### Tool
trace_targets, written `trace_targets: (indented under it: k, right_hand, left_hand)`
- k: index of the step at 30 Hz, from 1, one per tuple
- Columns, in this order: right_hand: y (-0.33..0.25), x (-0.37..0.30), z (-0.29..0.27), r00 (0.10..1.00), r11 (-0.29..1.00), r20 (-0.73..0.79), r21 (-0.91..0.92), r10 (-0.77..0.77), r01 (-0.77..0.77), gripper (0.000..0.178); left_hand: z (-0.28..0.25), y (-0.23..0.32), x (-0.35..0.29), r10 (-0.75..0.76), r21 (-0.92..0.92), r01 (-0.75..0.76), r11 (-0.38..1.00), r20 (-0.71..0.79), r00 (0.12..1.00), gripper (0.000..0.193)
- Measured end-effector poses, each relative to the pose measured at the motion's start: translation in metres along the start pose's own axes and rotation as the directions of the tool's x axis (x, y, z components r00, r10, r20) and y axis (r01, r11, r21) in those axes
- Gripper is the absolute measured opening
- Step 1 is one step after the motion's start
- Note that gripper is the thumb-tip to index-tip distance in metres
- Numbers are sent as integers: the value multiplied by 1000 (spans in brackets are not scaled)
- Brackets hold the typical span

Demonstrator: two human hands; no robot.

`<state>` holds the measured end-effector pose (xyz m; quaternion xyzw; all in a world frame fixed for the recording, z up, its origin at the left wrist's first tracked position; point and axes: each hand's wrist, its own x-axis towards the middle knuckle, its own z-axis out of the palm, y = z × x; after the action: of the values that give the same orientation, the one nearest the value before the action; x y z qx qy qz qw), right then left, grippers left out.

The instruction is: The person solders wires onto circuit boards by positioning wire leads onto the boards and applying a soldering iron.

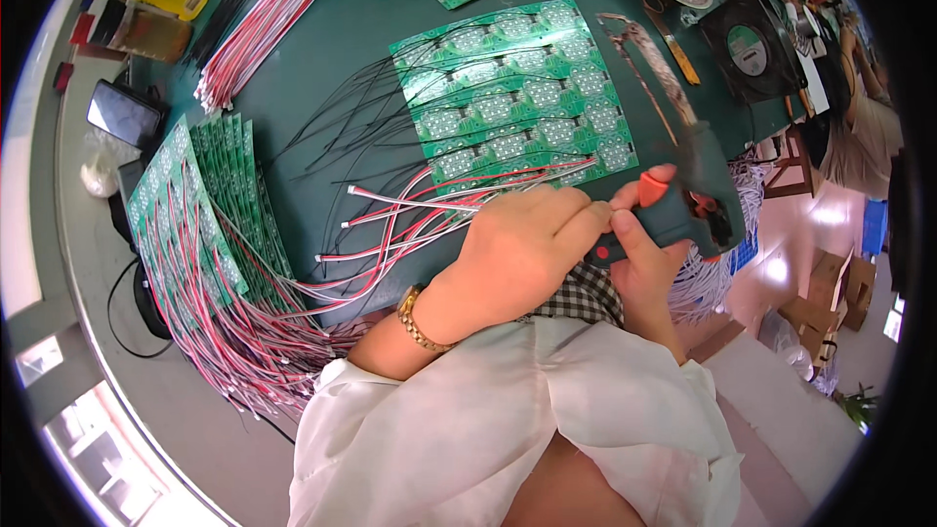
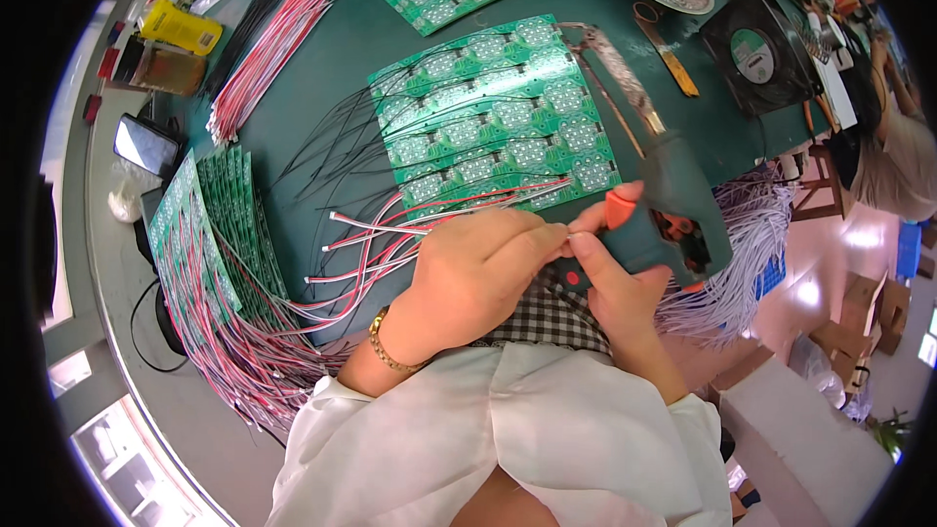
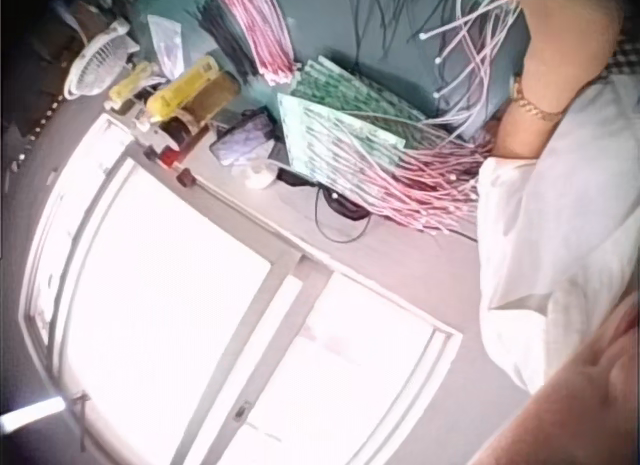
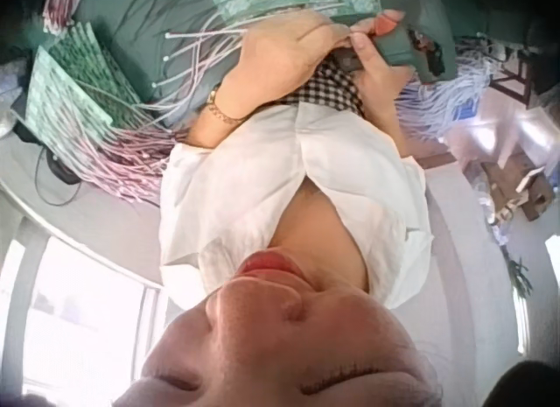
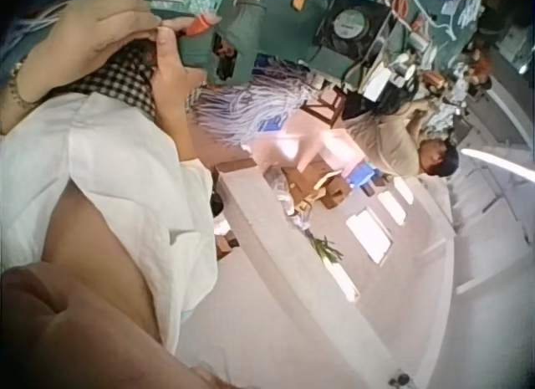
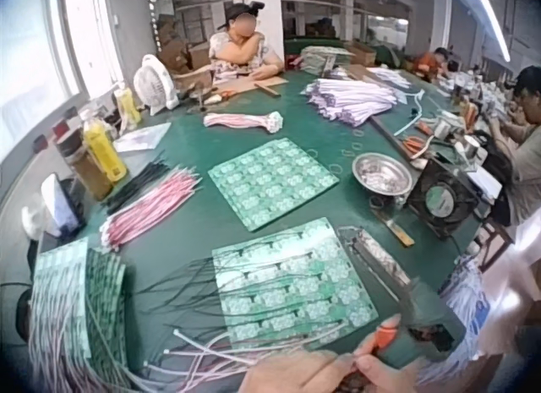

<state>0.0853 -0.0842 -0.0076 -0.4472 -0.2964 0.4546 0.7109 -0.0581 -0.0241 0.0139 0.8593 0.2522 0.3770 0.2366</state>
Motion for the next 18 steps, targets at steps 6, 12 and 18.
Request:
trace_targets:
  k: [6,12,18]
  right_hand:
    - [-15,6,-15,995,998,-74,-1,-66,67,49]
    - [-30,14,-30,975,982,-174,103,-136,156,49]
    - [-44,23,-31,971,981,-179,82,-160,176,50]
  left_hand:
    - [-48,5,-1,-125,241,85,967,156,980,26]
    - [-80,1,-23,-419,410,306,859,220,881,12]
    - [-66,12,-18,-507,275,440,855,264,821,21]
